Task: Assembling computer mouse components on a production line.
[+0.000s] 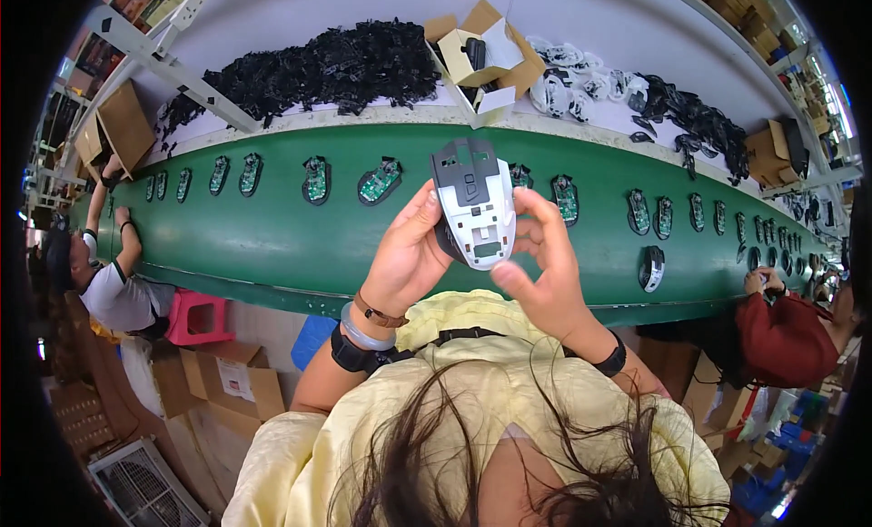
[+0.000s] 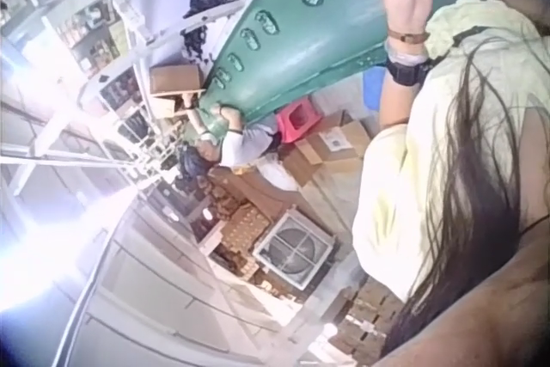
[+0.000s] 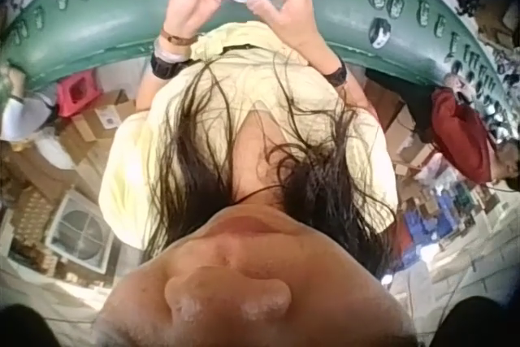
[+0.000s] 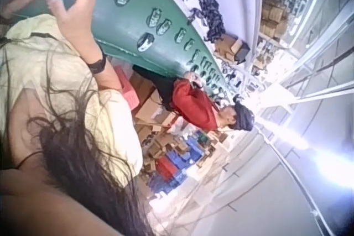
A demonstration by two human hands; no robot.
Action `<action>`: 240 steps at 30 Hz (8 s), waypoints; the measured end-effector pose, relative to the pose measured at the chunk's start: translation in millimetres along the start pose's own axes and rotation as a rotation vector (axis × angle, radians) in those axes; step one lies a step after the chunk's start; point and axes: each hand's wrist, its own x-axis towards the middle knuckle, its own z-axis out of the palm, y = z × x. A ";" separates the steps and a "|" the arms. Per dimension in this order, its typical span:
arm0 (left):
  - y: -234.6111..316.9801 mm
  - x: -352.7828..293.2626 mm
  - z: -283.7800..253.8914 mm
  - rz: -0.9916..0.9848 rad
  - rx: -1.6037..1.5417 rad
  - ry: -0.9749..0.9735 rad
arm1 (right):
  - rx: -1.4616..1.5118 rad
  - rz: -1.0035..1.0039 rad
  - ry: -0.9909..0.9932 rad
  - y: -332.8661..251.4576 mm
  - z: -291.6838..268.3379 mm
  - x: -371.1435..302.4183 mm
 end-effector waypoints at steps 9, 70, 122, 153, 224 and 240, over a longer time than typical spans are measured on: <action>-12.9 5.8 -11.1 -0.131 0.176 0.143 | 0.785 0.387 0.087 33.6 7.8 1.6; -36.2 -78.4 -217.1 -0.665 1.759 -0.067 | -0.243 0.532 -0.066 219.8 -41.4 -57.8; -26.9 38.4 -34.3 -0.691 -0.485 0.136 | -0.109 -0.122 0.299 56.8 -15.9 18.9; 3.2 -7.2 14.6 0.070 0.415 0.237 | 0.297 0.267 0.010 -16.5 -1.2 36.8; -32.1 -3.5 -62.2 -0.238 1.100 0.224 | -0.137 0.551 0.073 98.1 17.4 -39.0; -41.3 -59.9 -167.5 -0.588 1.414 0.258 | -0.872 0.926 0.296 222.8 -24.4 -101.2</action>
